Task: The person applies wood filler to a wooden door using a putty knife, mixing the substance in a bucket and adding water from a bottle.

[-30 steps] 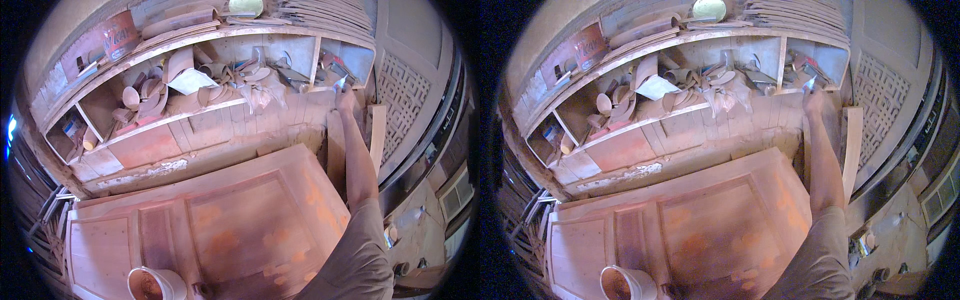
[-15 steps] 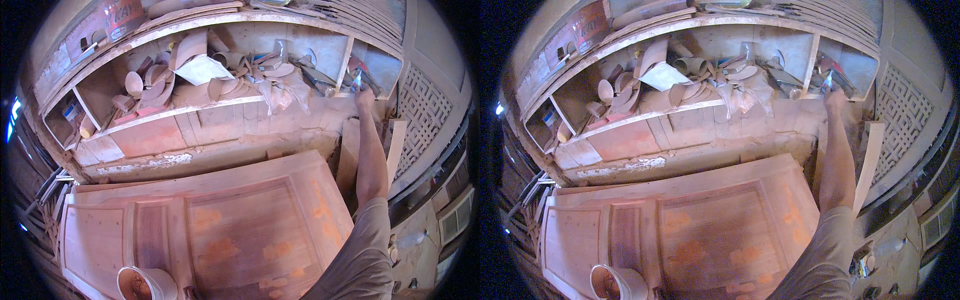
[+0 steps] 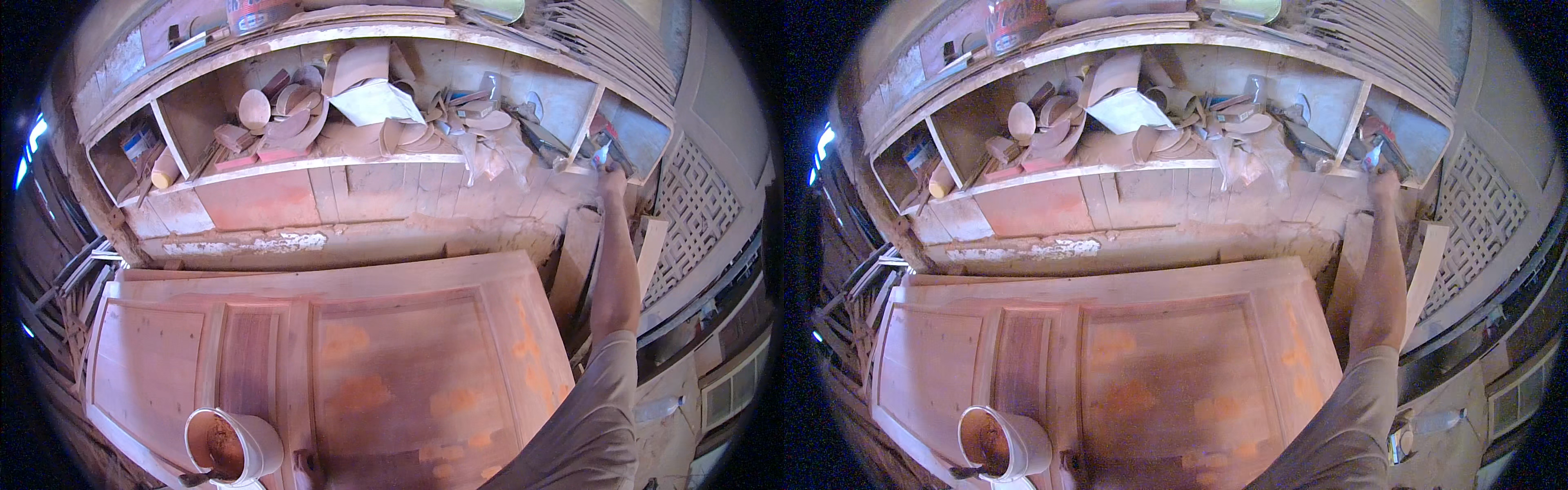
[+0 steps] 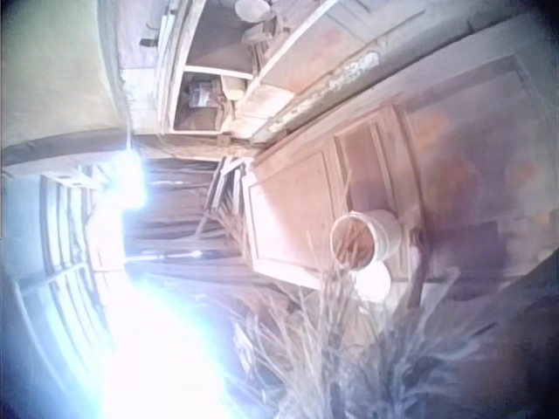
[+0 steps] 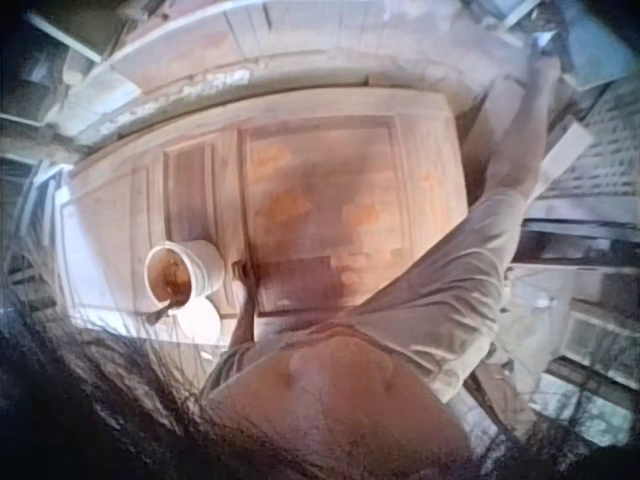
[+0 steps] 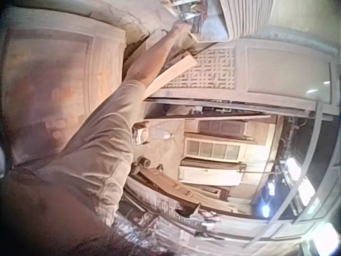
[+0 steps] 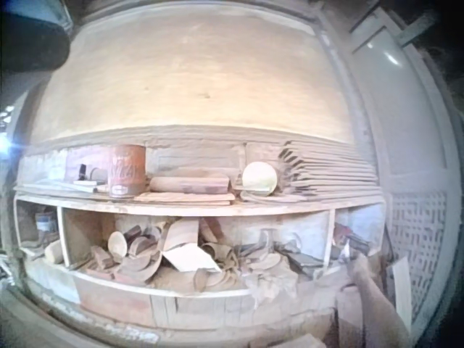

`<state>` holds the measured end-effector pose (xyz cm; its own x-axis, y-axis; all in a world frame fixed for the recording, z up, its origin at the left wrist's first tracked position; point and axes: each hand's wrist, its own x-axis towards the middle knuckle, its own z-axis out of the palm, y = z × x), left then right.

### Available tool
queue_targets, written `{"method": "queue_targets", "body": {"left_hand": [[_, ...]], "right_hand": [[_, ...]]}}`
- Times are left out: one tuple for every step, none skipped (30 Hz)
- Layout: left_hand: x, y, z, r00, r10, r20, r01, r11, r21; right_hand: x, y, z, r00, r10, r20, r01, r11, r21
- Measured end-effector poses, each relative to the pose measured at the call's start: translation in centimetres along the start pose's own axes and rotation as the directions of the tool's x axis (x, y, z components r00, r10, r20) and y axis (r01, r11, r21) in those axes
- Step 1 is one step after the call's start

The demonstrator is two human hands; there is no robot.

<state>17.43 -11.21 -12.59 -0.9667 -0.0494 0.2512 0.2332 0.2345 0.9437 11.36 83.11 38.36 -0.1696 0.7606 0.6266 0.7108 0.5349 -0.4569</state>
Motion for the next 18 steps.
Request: {"method": "queue_targets", "body": {"left_hand": [[-0.1,0.0,-0.2,0.995,-0.078,-0.059,0.066,0.979,-0.194],[0.0,0.0,-0.9,0.994,-0.086,-0.062,0.073,0.98,-0.186],[0.1,0.0,-2.0,0.999,0.03,0.028,-0.032,0.995,0.09],[-0.1,0.4,-2.9,0.983,0.111,0.147,-0.156,0.925,0.346],[-0.3,0.8,-3.6,0.986,0.098,0.137,-0.141,0.923,0.358],[0.4,3.3,-1.7,0.979,0.116,0.166,-0.173,0.907,0.384],[1.2,6.4,-0.4,0.973,0.133,0.19,-0.203,0.885,0.419],[2.3,9.4,-0.2,0.978,0.022,0.209,-0.106,0.909,0.402],[3.3,12.2,-0.4,0.97,-0.093,0.225,-0.003,0.919,0.395],[3.9,14.2,-0.5,0.968,-0.125,0.219,0.022,0.908,0.418],[4.5,15.8,-0.4,0.962,-0.138,0.236,0.014,0.887,0.462],[4.5,16.4,-0.7,0.956,-0.143,0.255,-0.001,0.869,0.495],[3.8,15.8,-1.1,0.952,-0.149,0.268,0.001,0.876,0.483],[3.3,14.5,-0.7,0.954,-0.146,0.263,0.011,0.891,0.453],[3.5,13.7,0.0,0.961,-0.129,0.243,0.011,0.901,0.434],[4.0,13.6,0.9,0.964,-0.094,0.25,-0.012,0.92,0.391],[4.1,14.0,1.0,0.962,-0.017,0.274,-0.095,0.916,0.39],[4.2,13.9,0.5,0.953,0.055,0.298,-0.178,0.897,0.404]], "right_hand": [[0.1,0.3,0.0,0.997,0.007,0.079,-0.004,0.999,-0.049],[0.0,0.3,0.6,0.996,0.006,0.091,-0.001,0.999,-0.051],[-0.3,-0.3,1.4,1.0,0.018,0.008,-0.018,1.0,-0.013],[-0.5,-0.5,2.3,0.997,0.031,-0.073,-0.03,0.999,0.023],[-0.7,-0.5,2.8,0.998,0.023,-0.056,-0.022,0.999,0.027],[0.8,1.3,1.4,0.992,-0.008,-0.129,-0.003,0.996,-0.086],[1.9,2.4,0.2,0.981,-0.046,-0.189,0.009,0.982,-0.189],[1.5,2.7,0.1,0.985,-0.058,-0.163,0.028,0.983,-0.183],[0.1,3.5,0.2,0.99,0.059,-0.13,-0.057,0.998,0.013],[-1.5,4.3,0.8,0.981,0.177,-0.075,-0.16,0.969,0.186],[-2.7,4.8,1.7,0.983,0.174,-0.054,-0.163,0.972,0.166],[-3.6,5.0,2.6,0.993,0.114,-0.03,-0.107,0.98,0.169],[-3.4,5.5,2.7,0.998,0.052,-0.025,-0.047,0.984,0.17],[-1.0,6.0,1.3,0.969,0.022,0.246,-0.134,0.884,0.447],[-0.5,5.2,1.5,0.997,-0.055,0.061,0.027,0.92,0.391],[0.6,3.9,0.7,0.981,-0.143,-0.129,0.175,0.939,0.296],[-0.2,2.9,0.9,0.988,-0.097,-0.122,0.123,0.964,0.234],[-1.6,1.3,1.3,0.998,-0.006,-0.056,0.017,0.979,0.201]]}}
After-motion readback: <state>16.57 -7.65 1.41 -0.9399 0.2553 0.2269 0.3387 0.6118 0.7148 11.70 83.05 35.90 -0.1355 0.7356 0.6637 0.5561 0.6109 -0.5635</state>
